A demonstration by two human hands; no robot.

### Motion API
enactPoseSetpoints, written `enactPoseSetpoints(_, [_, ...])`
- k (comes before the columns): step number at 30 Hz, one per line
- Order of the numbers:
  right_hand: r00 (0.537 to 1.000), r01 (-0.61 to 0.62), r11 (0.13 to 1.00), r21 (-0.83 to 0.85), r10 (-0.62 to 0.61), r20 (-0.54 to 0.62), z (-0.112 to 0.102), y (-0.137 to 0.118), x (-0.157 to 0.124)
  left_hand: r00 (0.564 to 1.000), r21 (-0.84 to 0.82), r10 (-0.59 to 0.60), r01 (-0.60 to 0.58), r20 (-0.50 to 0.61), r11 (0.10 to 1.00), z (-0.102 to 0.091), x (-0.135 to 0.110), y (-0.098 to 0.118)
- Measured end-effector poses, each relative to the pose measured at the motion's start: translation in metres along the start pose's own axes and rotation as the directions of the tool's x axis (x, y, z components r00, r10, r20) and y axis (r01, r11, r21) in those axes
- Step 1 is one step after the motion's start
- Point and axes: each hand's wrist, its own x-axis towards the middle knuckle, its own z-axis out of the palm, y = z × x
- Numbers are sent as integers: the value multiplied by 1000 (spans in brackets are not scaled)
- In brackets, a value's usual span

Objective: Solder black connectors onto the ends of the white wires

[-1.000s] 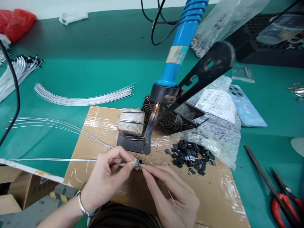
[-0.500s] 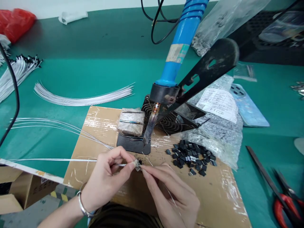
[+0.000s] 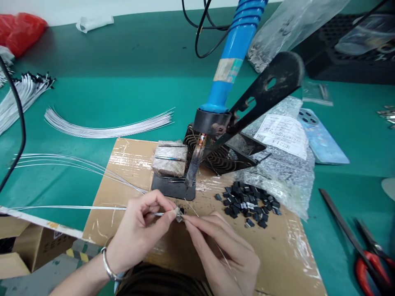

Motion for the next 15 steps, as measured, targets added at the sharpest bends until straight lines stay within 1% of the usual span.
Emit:
enactPoseSetpoints(6, [993,-79,997,24,80,-83,-1,-2,1,1000,-21,-15,15,-2,1000,0,-1,-2])
enactPoseSetpoints(10, [994,-93,995,37,95,-57,0,-3,2,1000,-30,-16,16,7,999,1,-1,2])
enactPoseSetpoints(15, [989,-134,988,79,138,-59,3,-4,0,1000,-1,-20,20,21,1000,2,1,12])
